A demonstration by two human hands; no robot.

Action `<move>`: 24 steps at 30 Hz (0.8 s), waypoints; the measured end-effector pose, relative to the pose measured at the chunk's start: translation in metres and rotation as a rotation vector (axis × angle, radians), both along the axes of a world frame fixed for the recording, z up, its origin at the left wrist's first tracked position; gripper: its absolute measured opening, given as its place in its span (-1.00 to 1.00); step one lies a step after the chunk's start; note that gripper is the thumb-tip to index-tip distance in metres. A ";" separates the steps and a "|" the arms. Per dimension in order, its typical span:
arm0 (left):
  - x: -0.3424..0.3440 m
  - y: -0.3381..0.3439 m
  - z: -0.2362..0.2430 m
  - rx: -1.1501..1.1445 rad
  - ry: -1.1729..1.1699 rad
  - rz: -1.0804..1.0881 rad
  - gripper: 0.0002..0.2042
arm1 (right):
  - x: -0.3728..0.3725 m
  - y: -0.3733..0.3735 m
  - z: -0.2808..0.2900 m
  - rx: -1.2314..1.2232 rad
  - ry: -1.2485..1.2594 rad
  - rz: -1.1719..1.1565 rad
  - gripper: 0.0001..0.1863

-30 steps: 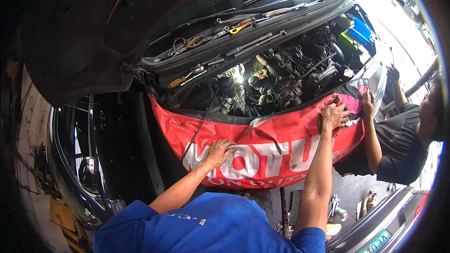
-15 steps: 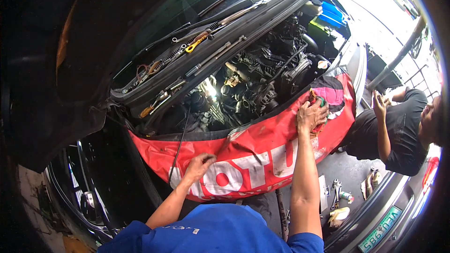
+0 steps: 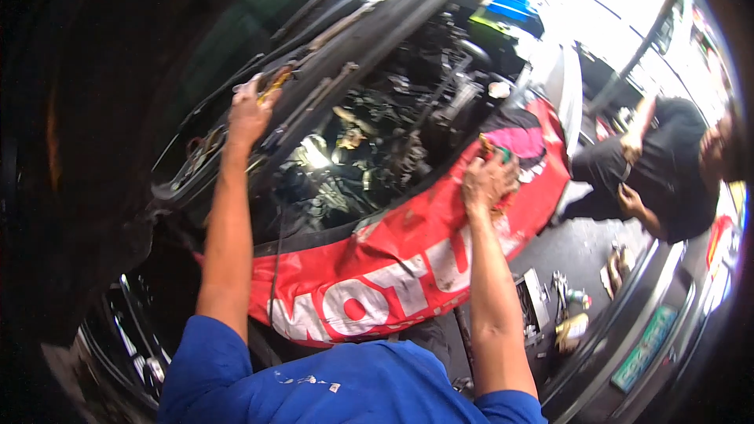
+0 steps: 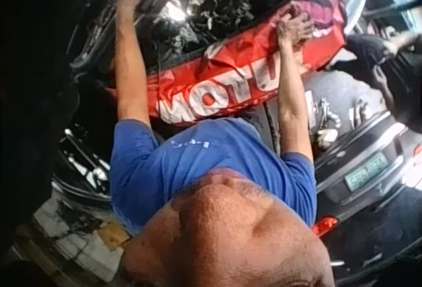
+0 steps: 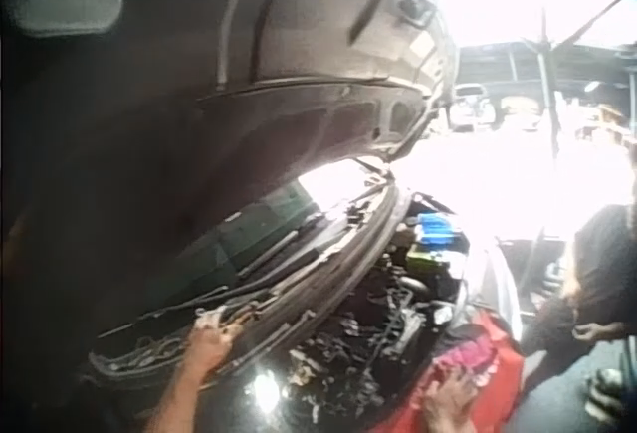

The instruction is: Inspect and repair electrical and mechanical components within the vehicle engine bay.

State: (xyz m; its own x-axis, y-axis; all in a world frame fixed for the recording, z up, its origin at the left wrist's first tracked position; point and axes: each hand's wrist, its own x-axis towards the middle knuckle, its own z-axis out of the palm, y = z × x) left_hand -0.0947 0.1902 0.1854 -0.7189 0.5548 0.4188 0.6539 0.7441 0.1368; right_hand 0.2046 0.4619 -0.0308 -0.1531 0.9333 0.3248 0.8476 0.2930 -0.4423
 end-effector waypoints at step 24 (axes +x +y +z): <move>-0.047 0.000 0.000 0.129 0.087 -0.103 -0.80 | -0.004 0.000 -0.001 -0.033 -0.022 0.017 -0.54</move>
